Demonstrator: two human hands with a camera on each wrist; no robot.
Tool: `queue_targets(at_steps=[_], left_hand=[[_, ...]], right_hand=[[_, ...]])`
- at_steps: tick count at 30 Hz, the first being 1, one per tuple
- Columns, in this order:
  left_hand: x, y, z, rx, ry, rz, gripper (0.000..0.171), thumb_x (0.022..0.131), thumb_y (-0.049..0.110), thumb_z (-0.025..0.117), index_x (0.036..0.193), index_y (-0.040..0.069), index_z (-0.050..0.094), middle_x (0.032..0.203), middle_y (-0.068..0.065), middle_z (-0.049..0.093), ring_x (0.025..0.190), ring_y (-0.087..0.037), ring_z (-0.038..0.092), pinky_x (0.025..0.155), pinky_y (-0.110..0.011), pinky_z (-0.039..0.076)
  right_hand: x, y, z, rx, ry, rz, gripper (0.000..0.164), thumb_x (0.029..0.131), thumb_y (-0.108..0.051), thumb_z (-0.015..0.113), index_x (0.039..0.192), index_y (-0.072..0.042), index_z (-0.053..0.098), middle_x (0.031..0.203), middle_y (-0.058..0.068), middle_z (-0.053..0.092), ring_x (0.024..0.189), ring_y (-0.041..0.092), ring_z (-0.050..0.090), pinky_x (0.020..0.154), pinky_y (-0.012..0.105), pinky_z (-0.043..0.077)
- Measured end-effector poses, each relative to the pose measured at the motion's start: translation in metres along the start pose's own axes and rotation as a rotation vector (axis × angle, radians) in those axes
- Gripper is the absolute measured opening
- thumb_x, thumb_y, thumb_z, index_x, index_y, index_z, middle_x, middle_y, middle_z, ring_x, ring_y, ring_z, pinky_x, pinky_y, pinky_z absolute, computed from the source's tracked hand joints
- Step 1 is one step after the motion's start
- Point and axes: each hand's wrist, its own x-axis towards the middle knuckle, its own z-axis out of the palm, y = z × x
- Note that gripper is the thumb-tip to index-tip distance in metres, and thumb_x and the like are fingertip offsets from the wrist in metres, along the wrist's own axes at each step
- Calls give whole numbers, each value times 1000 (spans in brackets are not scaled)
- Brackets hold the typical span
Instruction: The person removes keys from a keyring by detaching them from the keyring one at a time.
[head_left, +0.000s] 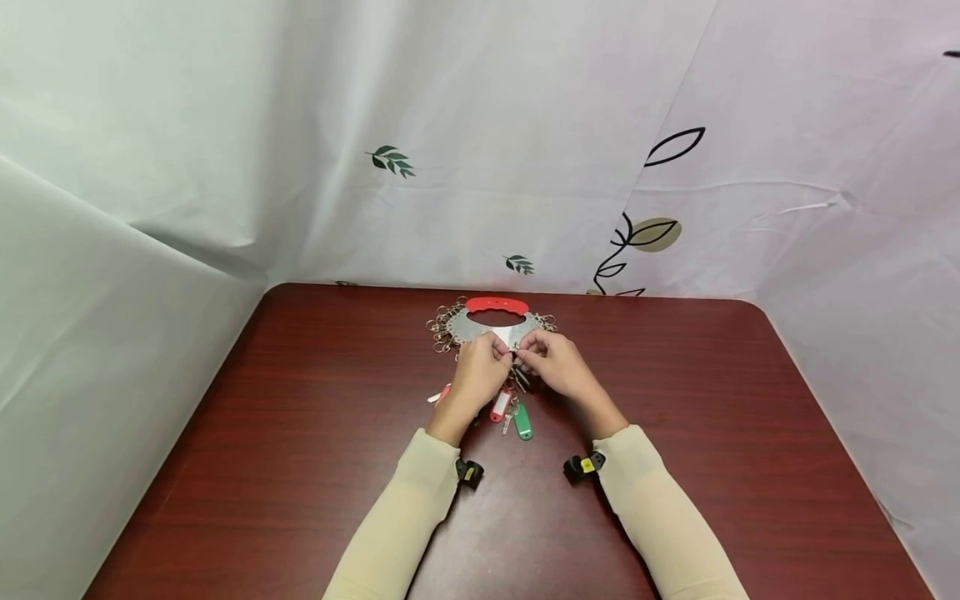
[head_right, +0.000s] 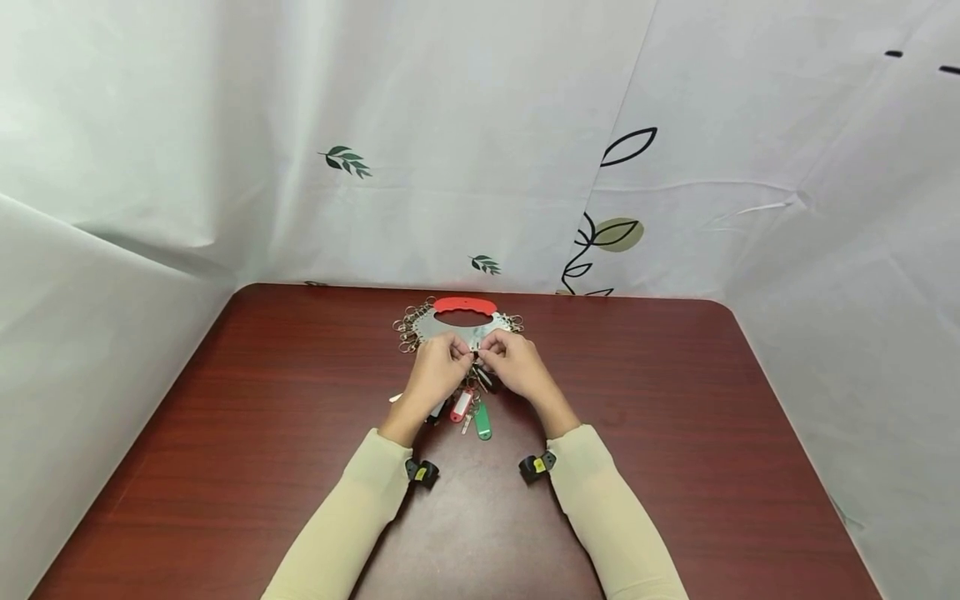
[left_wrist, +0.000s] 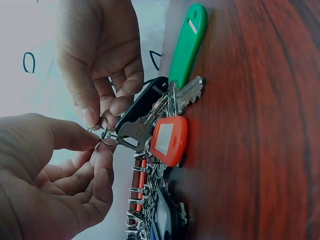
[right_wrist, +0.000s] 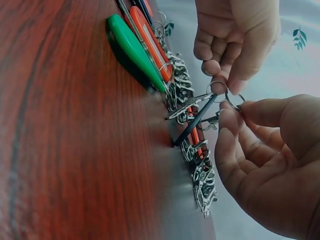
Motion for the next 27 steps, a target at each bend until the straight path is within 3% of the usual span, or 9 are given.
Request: queue_targets(at_steps=[27], left_hand=[[-1,2,-2,16,-18,32,7,86,1,68,81,5,66,74,-7,68,68,-18,61,64,-29,51]], right_hand=[[-1,-2,0,-21,32,-11,6,99,-12,69,98,-6,70,83,8,74,73,20,70,61,26,54]])
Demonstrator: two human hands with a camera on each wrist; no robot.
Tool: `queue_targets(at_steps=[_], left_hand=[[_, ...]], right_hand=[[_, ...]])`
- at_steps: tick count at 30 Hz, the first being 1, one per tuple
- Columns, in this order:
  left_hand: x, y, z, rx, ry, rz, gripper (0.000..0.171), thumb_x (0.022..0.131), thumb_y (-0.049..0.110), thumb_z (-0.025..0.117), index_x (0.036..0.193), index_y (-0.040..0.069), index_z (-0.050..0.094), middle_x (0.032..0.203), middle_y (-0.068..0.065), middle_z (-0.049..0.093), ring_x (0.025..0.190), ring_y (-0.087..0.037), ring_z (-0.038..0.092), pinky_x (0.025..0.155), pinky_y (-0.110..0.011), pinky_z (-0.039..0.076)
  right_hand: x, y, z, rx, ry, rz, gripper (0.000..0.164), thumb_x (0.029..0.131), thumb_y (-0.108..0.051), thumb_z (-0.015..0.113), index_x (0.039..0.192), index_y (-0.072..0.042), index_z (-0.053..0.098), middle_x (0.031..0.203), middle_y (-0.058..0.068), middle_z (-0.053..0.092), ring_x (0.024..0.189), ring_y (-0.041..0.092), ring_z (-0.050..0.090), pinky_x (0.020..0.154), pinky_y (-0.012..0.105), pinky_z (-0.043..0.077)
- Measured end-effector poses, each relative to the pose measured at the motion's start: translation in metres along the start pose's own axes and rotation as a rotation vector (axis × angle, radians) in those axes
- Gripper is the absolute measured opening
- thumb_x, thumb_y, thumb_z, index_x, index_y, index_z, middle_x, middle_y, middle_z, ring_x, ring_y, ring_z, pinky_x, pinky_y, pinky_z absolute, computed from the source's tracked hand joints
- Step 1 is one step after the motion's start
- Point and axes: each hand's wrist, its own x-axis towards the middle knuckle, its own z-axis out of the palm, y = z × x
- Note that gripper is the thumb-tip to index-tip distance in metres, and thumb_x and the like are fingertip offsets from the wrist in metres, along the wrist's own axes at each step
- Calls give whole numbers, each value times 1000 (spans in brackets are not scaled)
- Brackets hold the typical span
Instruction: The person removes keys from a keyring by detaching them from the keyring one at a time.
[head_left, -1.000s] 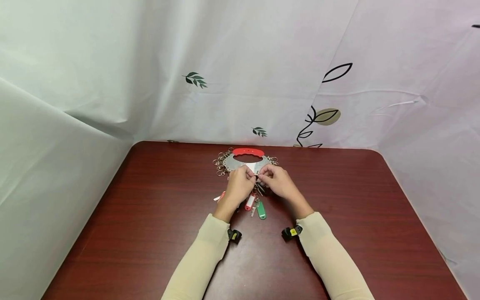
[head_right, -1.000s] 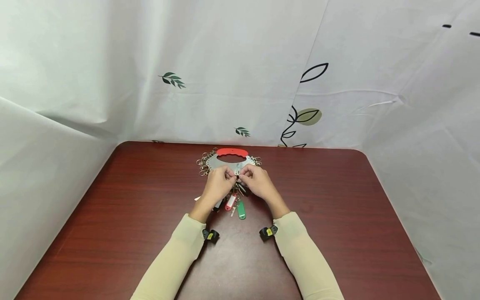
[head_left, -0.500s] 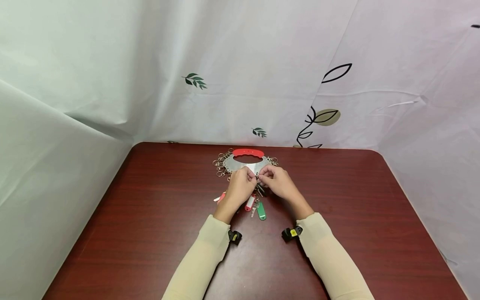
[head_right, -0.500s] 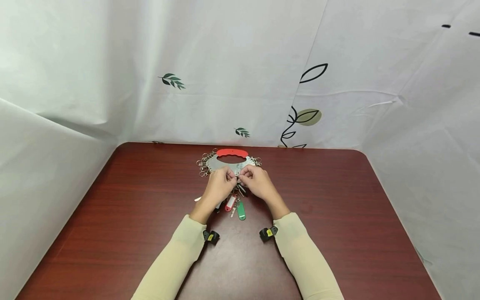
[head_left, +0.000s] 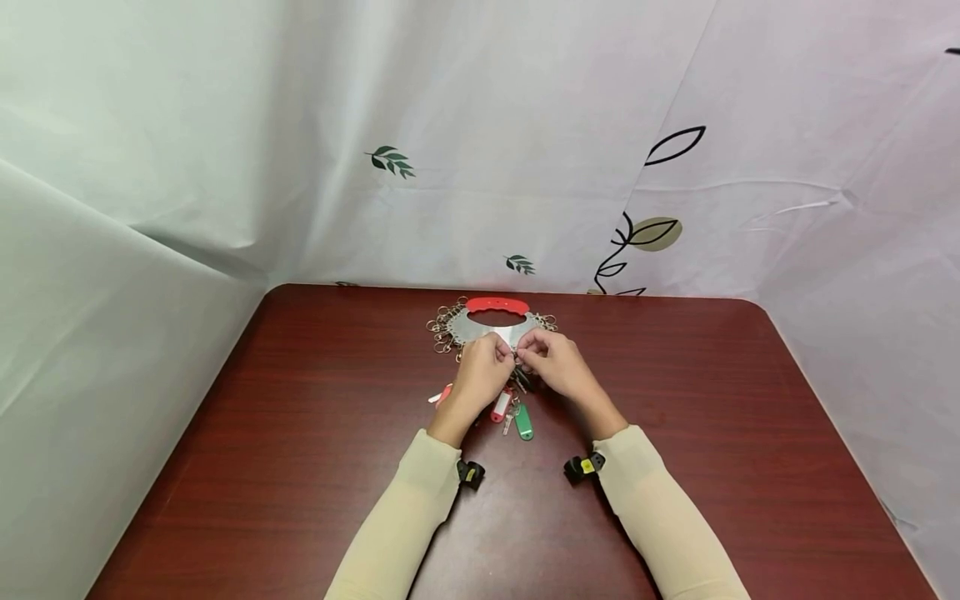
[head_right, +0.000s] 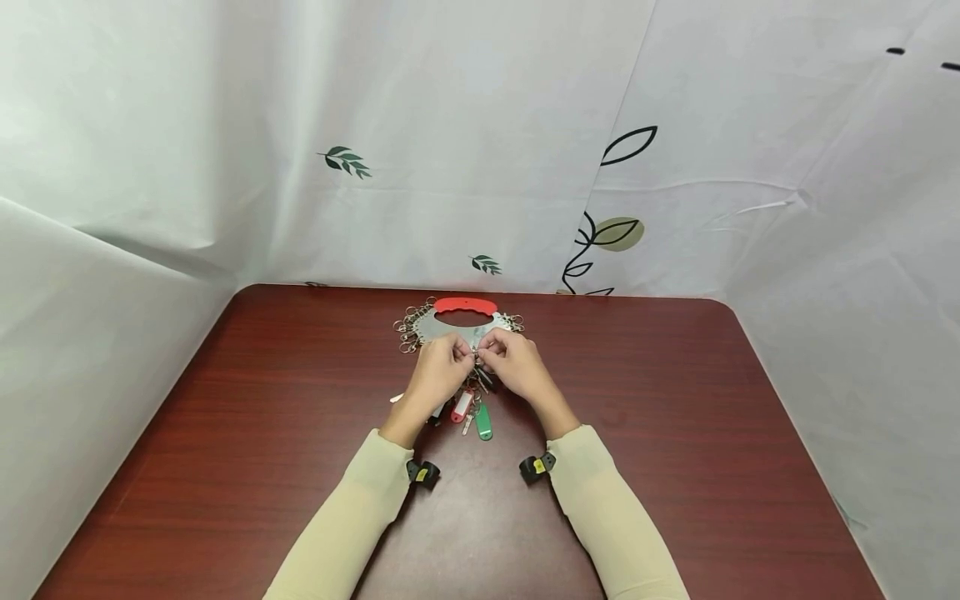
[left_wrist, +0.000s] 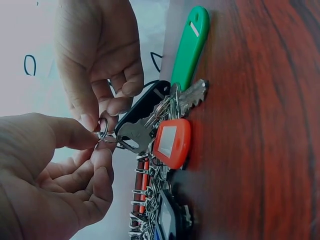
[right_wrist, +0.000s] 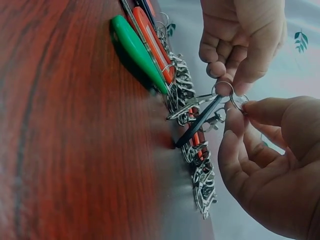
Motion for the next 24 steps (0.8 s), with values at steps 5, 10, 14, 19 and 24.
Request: queue_targets(at_steps=[5,10,14,19,24], left_hand=[[1,-1,1,-4,9,7,7,85,1,70,80,6,67,73,-6,68,67,-16,61,65,-29,51],[3,-3,1,-10,34,44,5,85,3,73,87,6,69,78,-6,70,69,-17,64,68,-32,52],[4,-4,0,-6,20,121,19,88,0,71,106,5,72,93,-8,73,74,-19,65,69,-31,52],[4,-5,0,-12,-81,187,30,93,-5,64,121,4,70,103,-11,77,81,-19,70,72,-30,55],[5,-6,3,-26,-69,184,21,93,-8,64,110,1,70,99,-13,77,93,-23,74,84,-35,60]], right_hand=[[0,0,-1,-21,7,-9,4,98,-10,69,98,-6,70,83,7,74,74,17,70,62,25,54],[1,0,-2,-103,24,-43,5,97,-10,70,96,-6,70,83,5,73,70,12,66,60,26,52],[0,0,-4,-153,35,-61,4,98,-11,70,94,-9,70,82,4,72,68,12,62,61,28,50],[1,1,-3,-202,51,-71,5,98,-11,70,93,-11,70,79,2,70,69,13,59,66,30,48],[1,1,-2,-225,60,-62,5,98,-12,70,94,-11,70,80,1,69,69,13,58,67,30,49]])
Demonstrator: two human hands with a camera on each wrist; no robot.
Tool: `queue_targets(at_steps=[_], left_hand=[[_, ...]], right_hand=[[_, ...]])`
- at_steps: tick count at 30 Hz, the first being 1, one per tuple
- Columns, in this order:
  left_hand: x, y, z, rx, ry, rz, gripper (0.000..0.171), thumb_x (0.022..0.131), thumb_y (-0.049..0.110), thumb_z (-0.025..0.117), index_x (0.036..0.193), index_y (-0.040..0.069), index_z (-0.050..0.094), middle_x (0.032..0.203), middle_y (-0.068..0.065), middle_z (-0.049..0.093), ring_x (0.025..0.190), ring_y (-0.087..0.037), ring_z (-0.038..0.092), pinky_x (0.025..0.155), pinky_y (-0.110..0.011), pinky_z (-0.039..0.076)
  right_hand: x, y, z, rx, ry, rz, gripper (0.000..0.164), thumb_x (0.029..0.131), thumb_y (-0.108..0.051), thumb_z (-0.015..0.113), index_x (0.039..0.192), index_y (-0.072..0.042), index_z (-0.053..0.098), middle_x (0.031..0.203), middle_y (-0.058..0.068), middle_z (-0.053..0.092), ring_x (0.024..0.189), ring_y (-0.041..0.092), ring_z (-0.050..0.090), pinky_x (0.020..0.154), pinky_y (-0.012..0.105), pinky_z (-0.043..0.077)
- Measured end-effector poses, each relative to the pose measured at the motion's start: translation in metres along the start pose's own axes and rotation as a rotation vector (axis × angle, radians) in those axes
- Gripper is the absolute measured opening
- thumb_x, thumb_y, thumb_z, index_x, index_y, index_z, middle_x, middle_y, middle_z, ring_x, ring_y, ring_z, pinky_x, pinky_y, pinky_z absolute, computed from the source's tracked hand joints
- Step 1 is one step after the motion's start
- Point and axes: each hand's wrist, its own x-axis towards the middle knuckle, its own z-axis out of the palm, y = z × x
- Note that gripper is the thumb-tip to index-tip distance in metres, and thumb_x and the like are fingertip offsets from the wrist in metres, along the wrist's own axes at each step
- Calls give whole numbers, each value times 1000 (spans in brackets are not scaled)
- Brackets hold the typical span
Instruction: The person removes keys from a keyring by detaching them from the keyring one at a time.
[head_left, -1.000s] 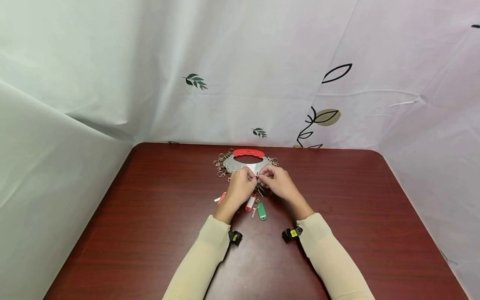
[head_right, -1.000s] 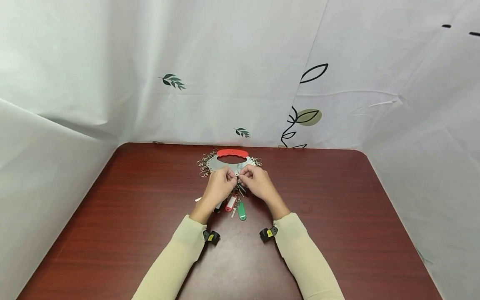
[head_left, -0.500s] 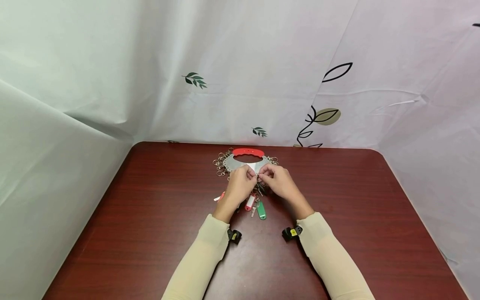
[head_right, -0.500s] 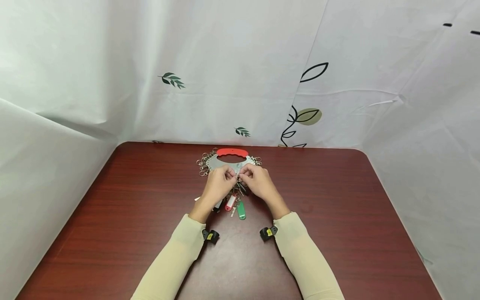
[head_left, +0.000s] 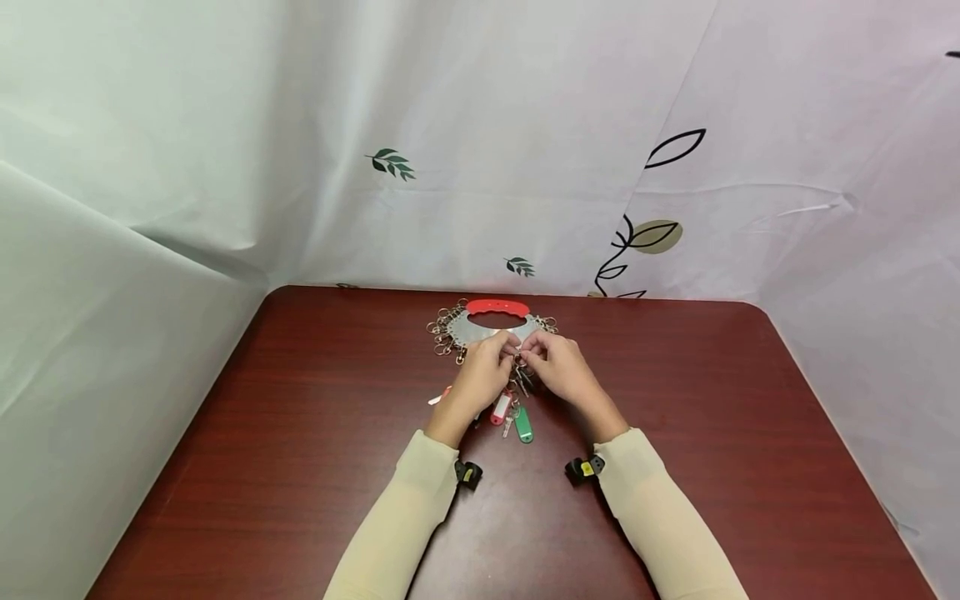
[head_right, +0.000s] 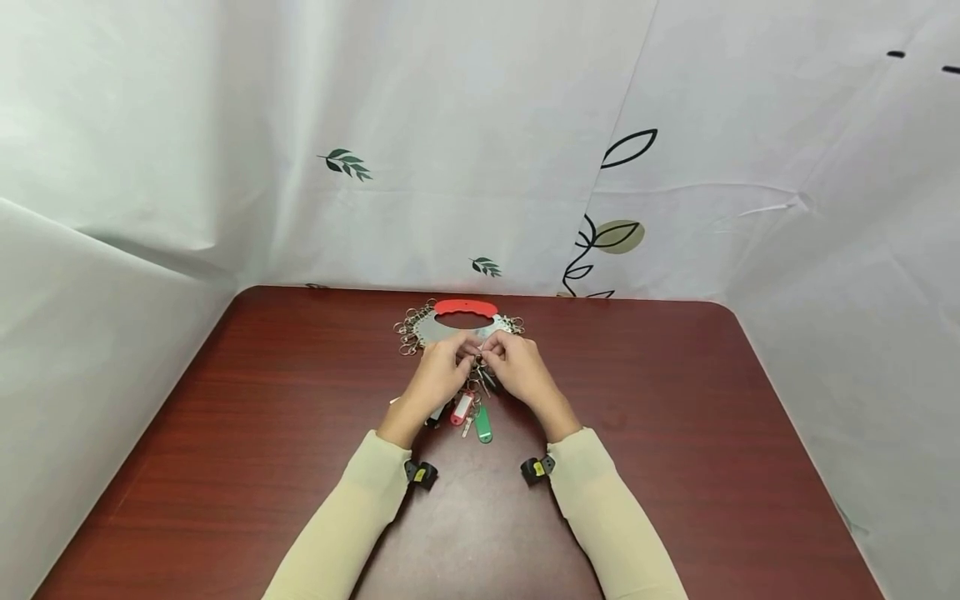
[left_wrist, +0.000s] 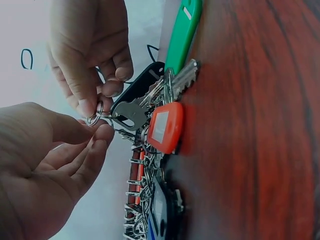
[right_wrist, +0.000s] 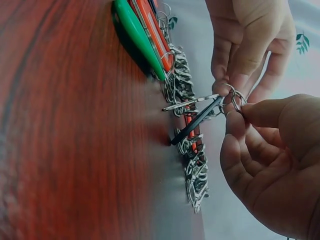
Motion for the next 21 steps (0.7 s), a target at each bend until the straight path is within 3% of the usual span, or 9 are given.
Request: queue_targets(at_steps=[14,21], left_hand=[[0,1,0,65,38,-9,11,90,-5,71,94,4,74,91,-9,77,87,-21,73,80,-35,59],[-1,0,-2,72,57,0,8,90,-3,73,91,4,74,87,-8,77,83,-20,73,77,-34,59]], right_hand=[[-1,-4,-1,-2,39,-17,5,95,-10,70,91,-9,70,75,1,66,67,12,55,67,29,46],[-2,-5,-2,3,59,26,5,96,-13,67,93,-9,69,77,2,66,67,13,55,65,29,46]])
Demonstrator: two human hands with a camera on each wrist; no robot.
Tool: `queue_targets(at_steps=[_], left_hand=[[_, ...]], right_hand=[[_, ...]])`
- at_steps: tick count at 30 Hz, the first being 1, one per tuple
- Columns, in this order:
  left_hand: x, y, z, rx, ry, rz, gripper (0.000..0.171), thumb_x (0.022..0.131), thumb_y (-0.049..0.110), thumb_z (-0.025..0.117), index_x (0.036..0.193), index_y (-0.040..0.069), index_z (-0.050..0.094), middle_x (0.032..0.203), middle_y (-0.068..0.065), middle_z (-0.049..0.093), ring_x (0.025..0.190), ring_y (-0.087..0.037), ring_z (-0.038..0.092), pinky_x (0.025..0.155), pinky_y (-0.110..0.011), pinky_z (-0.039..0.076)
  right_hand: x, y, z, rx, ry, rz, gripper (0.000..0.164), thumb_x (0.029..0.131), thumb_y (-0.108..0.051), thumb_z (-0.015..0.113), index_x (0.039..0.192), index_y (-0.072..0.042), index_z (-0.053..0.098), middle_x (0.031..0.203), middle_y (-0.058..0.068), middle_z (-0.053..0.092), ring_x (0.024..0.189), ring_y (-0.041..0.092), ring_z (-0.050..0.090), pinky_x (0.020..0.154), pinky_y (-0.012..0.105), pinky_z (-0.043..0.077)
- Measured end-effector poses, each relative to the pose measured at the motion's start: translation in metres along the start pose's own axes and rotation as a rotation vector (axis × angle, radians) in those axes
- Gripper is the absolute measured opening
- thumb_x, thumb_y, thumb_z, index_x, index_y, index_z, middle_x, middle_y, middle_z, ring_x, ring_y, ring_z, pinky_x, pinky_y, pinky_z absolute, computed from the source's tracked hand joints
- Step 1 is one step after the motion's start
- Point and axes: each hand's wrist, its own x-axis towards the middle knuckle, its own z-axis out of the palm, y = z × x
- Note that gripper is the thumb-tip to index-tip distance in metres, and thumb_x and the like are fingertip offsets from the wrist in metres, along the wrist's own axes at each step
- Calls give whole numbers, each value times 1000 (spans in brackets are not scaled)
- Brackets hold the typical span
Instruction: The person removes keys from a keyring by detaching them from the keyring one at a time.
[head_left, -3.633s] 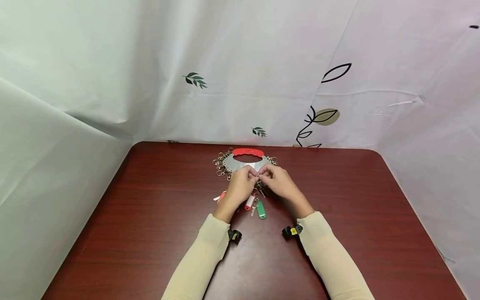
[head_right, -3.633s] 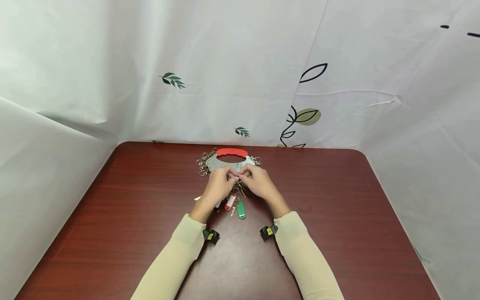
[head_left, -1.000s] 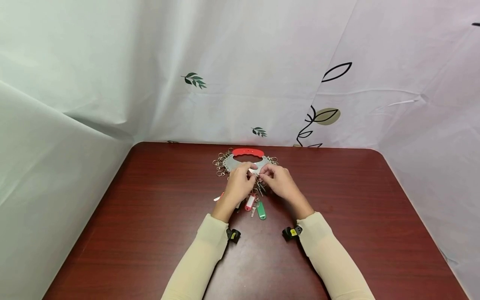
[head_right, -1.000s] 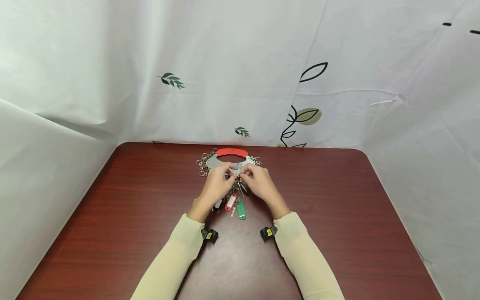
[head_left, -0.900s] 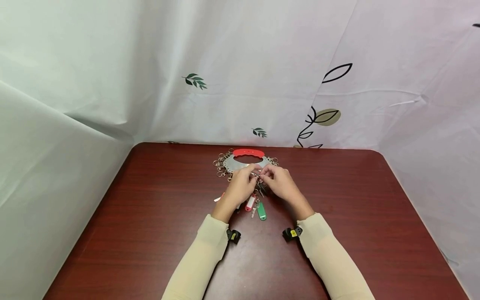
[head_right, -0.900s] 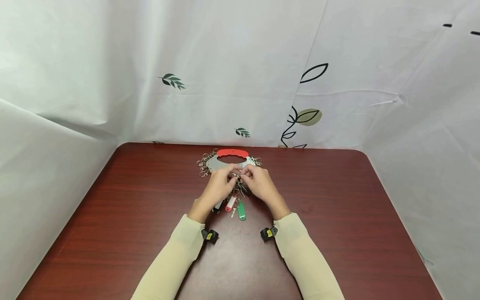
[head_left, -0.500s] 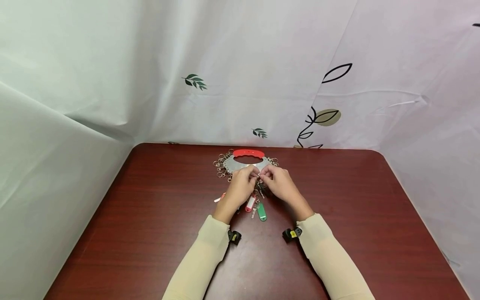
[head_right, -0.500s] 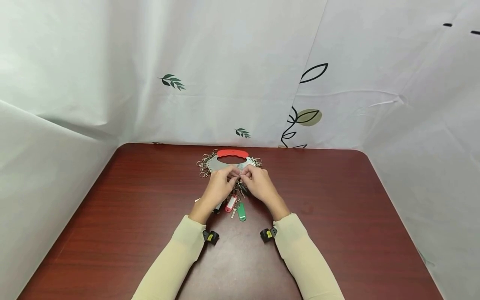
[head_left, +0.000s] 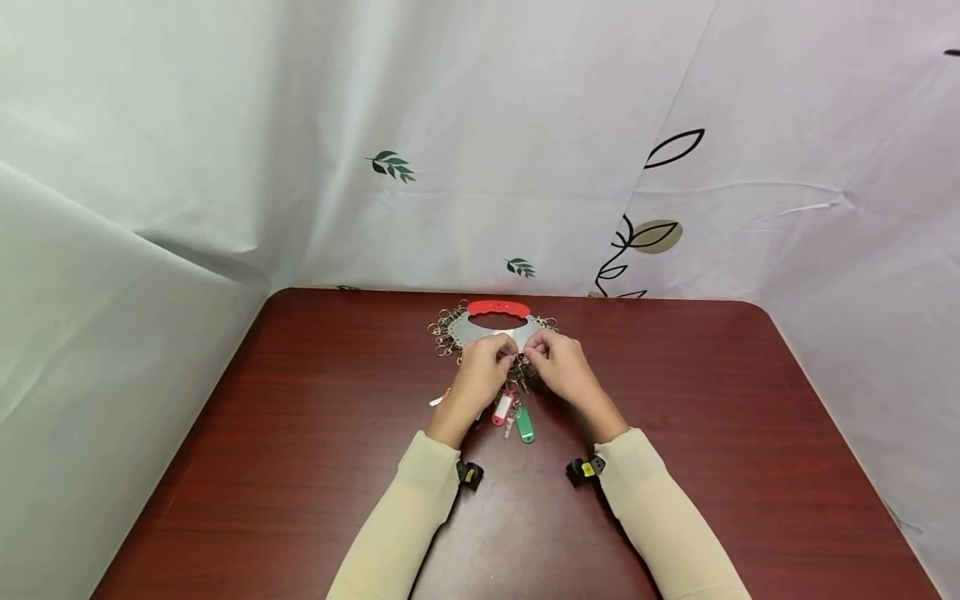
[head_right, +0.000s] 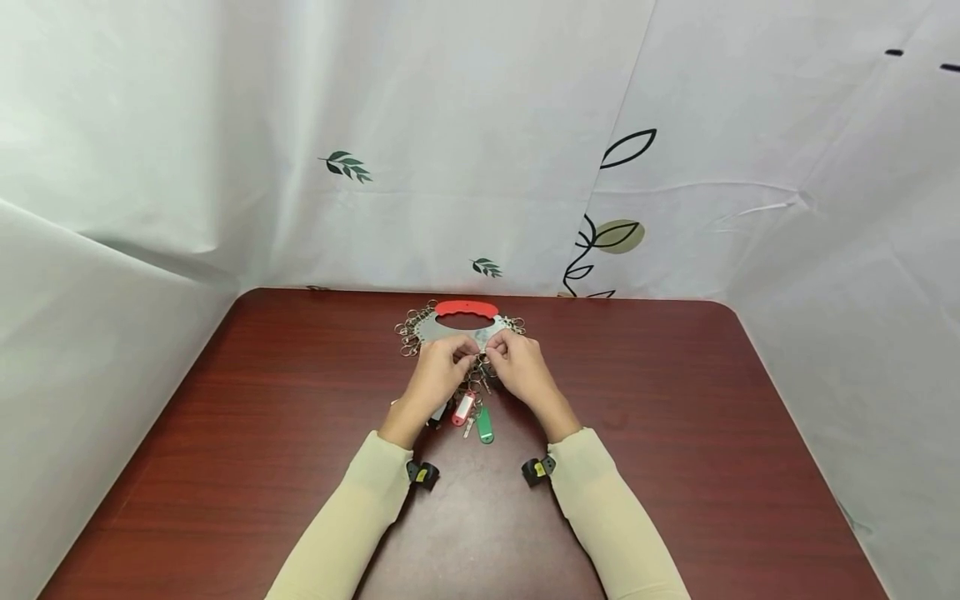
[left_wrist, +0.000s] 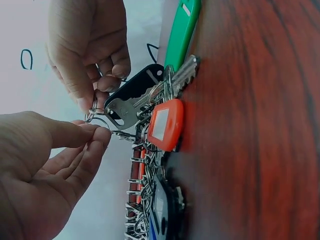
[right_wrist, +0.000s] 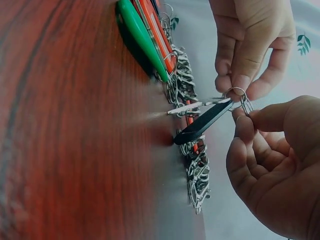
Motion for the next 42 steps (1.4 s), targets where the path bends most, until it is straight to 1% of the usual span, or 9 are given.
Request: queue_targets(at_steps=[4,9,12,15,18,21,31,36,42], left_hand=[[0,-1,0,-7,12,9,7,90,-4,73,90,4,74,87,-9,77,82,-20,73,77,-34,59],[0,0,0,4,11,14,9,90,-3,73,92,6,74,89,-8,78,85,-20,73,79,-34,59],[0,1,0,14,-6,21,10,91,-3,72,93,7,74,91,-7,77,87,-20,73,80,-34,59],[-1,1,0,24,-20,36,10,92,-3,72,93,7,73,94,-7,77,88,-20,72,80,-34,59],[-1,1,1,42,-15,55,11,91,-4,71,93,6,72,95,-8,76,88,-21,71,80,-35,58],[0,1,2,61,-9,77,11,90,-5,71,93,6,72,95,-8,76,88,-21,70,80,-35,57],[5,3,-3,122,-38,116,12,88,-5,71,88,7,71,86,-7,73,78,-21,67,72,-32,55],[6,3,-5,127,-57,125,12,89,-5,72,86,7,71,85,-6,73,78,-21,67,72,-33,56],[6,2,-5,137,-75,114,10,91,-2,72,89,7,69,89,-7,73,83,-23,68,75,-35,56]], right_hand=[[0,1,0,0,-13,-13,2,97,-10,66,97,-10,68,78,2,67,69,14,57,68,31,47],[1,2,3,-95,-48,-141,9,98,-7,65,105,-12,67,79,2,68,68,14,57,69,33,49],[-1,2,3,-160,-31,-206,9,97,-6,65,102,-12,67,83,3,70,69,17,56,68,35,50],[-2,1,2,-195,-10,-229,8,96,-5,65,99,-12,68,89,4,72,75,19,61,72,38,53],[-3,0,1,-206,3,-247,6,94,-4,68,95,-10,68,92,6,72,82,22,65,77,41,55],[-3,-1,-1,-204,9,-266,8,92,-2,70,91,-9,67,91,7,70,81,22,63,75,42,54],[2,-3,-6,-200,9,-280,10,88,0,70,85,-9,67,76,4,65,71,17,58,66,33,50],[5,-3,-7,-191,14,-246,10,87,0,67,85,-9,67,73,2,63,66,14,55,63,30,47],[8,-5,-8,-179,-43,-208,15,87,0,60,95,-9,68,75,3,61,65,15,50,63,30,45]])
